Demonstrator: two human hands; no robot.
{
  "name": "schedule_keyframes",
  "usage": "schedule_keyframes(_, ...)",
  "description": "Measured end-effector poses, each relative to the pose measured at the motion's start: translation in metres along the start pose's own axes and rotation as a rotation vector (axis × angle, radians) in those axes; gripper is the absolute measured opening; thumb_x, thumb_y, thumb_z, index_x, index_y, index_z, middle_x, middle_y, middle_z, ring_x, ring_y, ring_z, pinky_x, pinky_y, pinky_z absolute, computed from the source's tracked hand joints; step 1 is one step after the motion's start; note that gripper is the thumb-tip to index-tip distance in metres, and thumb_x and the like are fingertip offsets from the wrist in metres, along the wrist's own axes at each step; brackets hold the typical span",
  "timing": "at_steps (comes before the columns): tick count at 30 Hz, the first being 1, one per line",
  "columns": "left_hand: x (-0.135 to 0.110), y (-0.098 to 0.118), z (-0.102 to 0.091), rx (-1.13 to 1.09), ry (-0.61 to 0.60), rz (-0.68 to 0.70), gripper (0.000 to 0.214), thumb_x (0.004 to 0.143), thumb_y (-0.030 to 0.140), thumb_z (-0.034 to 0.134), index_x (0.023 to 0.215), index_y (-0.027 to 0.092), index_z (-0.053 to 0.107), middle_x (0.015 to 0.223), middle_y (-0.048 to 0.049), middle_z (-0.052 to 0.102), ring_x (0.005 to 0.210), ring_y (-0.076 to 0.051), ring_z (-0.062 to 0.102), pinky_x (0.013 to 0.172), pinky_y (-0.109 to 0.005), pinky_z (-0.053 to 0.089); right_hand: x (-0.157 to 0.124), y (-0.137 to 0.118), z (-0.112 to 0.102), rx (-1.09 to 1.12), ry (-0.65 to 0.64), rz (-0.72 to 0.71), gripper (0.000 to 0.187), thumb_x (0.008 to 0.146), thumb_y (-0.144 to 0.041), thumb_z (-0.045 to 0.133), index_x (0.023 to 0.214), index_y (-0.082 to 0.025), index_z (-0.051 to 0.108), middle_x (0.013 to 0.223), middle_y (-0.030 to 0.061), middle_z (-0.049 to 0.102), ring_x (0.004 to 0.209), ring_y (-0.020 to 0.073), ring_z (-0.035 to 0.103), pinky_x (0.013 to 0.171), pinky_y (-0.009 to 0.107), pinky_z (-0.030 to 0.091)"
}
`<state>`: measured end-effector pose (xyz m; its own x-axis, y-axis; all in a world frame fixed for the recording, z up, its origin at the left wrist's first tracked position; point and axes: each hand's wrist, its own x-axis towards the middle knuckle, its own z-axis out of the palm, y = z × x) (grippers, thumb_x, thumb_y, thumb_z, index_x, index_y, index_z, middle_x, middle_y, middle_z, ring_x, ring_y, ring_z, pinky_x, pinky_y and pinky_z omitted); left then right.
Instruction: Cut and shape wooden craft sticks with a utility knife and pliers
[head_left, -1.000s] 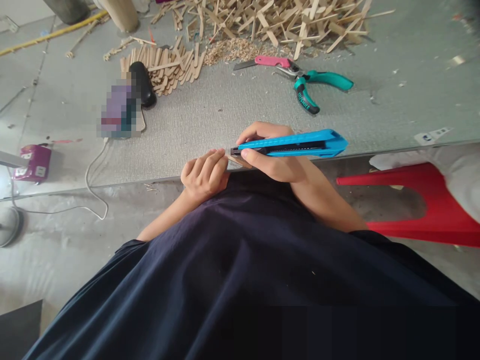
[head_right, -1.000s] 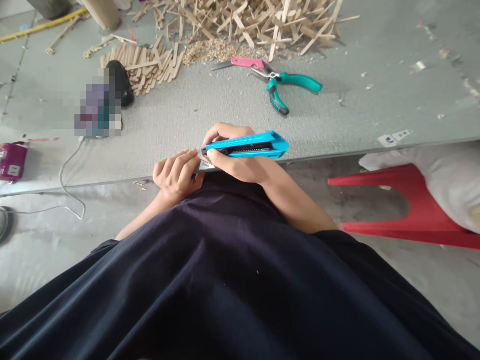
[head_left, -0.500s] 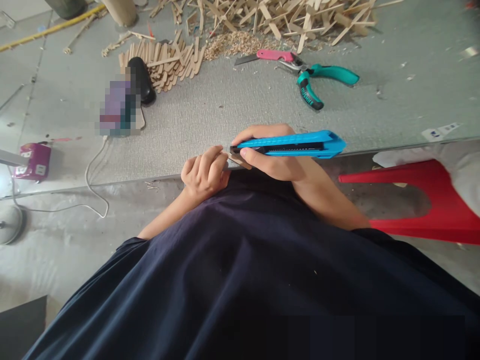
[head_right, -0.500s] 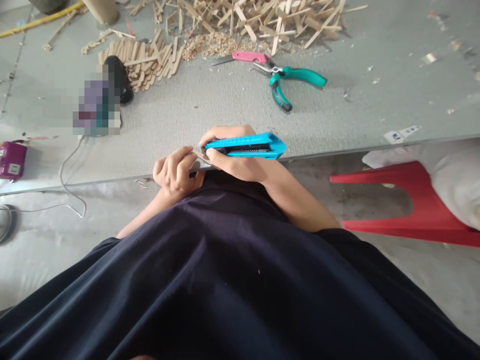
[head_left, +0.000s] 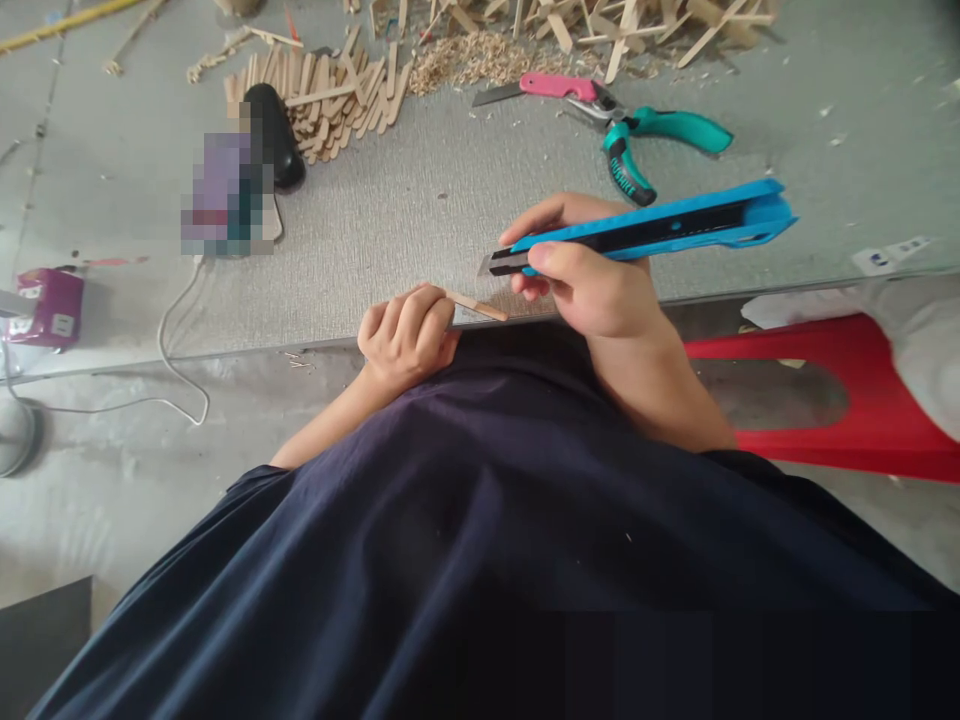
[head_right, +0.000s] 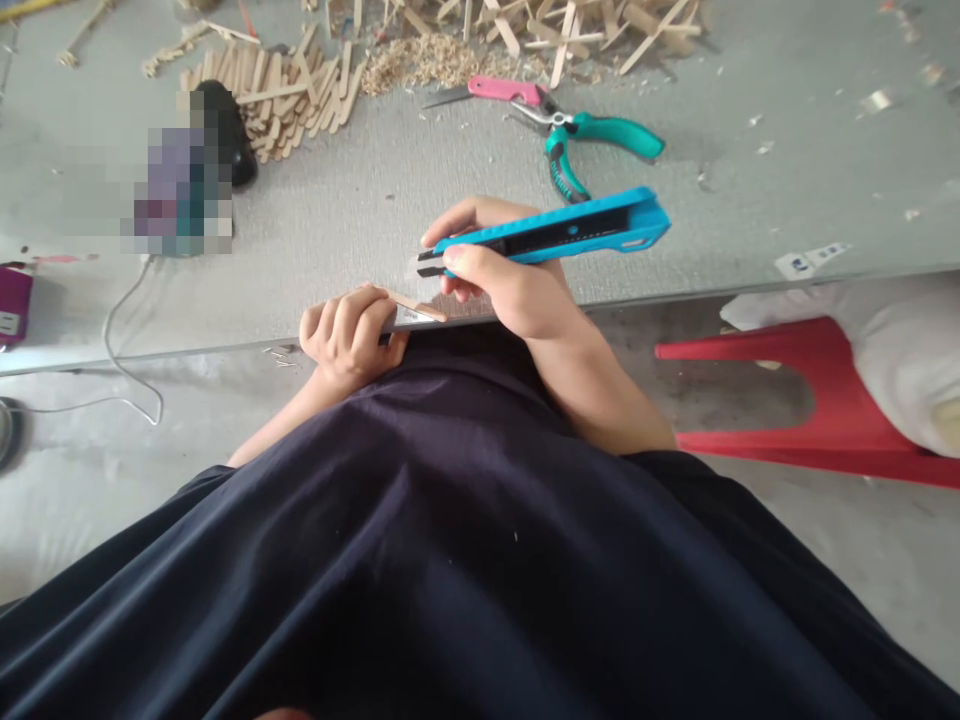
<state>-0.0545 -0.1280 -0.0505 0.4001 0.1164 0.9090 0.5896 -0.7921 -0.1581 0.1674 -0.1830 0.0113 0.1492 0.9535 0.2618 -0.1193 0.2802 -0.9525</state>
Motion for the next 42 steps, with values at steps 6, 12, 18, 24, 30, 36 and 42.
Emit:
schedule_keyframes(6,-0.002,0.000,0.002,-0.021,0.005,0.004,0.016,0.103,0.030,0.061,0.111,0.024,0.074,0.096,-0.0046,0.089,0.080,-0.019,0.082,0.075,-0.042,0.040,0.000,0.002,-0.001,0.028,0.031,0.018,0.028,0.085,-0.054,0.096,0.092,-0.029,0.086,0.077,0.0003,0.077,0.058,0.0174,0.066,0.046,0.031,0.046)
schedule_keyframes(12,-0.004,0.000,0.002,-0.025,-0.004,-0.010,0.014,0.100,0.026,0.064,0.111,0.027,0.073,0.097,-0.0030,0.090,0.081,-0.020,0.083,0.076,-0.042,0.039,-0.002,0.000,0.000,0.012,0.036,0.008,0.023,0.085,-0.049,0.094,0.095,-0.028,0.089,0.076,0.0002,0.078,0.058,0.0157,0.065,0.049,0.031,0.045)
schedule_keyframes(18,-0.008,0.000,0.003,-0.043,-0.017,-0.021,0.019,0.098,0.024,0.068,0.115,0.029,0.074,0.100,-0.0028,0.090,0.085,-0.022,0.085,0.078,-0.042,0.040,-0.002,-0.003,0.003,-0.124,-0.002,0.014,0.044,0.100,-0.071,0.085,0.094,-0.027,0.087,0.074,0.0006,0.075,0.059,0.0160,0.064,0.052,0.030,0.047)
schedule_keyframes(24,-0.008,-0.001,0.003,-0.074,0.008,-0.009,0.014,0.100,0.026,0.066,0.113,0.027,0.071,0.101,-0.0032,0.091,0.090,-0.021,0.088,0.078,-0.041,0.042,-0.002,-0.009,0.004,-0.397,-0.168,-0.121,0.026,0.106,-0.052,0.082,0.104,-0.027,0.084,0.080,0.0002,0.076,0.071,0.0184,0.068,0.070,0.034,0.055)
schedule_keyframes(30,-0.011,-0.001,0.004,-0.046,0.046,-0.010,0.009,0.097,0.027,0.069,0.107,0.027,0.069,0.096,0.0013,0.091,0.085,-0.019,0.086,0.080,-0.042,0.041,-0.004,-0.007,0.002,-0.387,-0.196,-0.108,0.013,0.101,-0.038,0.081,0.105,-0.027,0.076,0.084,-0.0011,0.077,0.069,0.0172,0.067,0.066,0.035,0.052)
schedule_keyframes(36,-0.013,0.000,0.005,-0.052,0.056,-0.035,0.007,0.099,0.029,0.069,0.105,0.031,0.069,0.094,0.0015,0.091,0.079,-0.023,0.084,0.079,-0.044,0.039,-0.009,-0.011,0.003,-0.441,-0.179,-0.056,0.014,0.104,-0.044,0.082,0.106,-0.030,0.081,0.090,0.0001,0.077,0.076,0.0204,0.067,0.073,0.038,0.055)
schedule_keyframes(42,-0.028,-0.001,0.008,-0.007,-0.007,-0.053,0.010,0.101,0.039,0.069,0.107,0.033,0.074,0.101,-0.0006,0.092,0.087,-0.025,0.085,0.083,-0.046,0.043,-0.009,-0.014,0.003,-0.470,-0.178,-0.051,0.014,0.104,-0.045,0.084,0.107,-0.032,0.084,0.095,0.0010,0.080,0.082,0.0228,0.071,0.078,0.040,0.060)
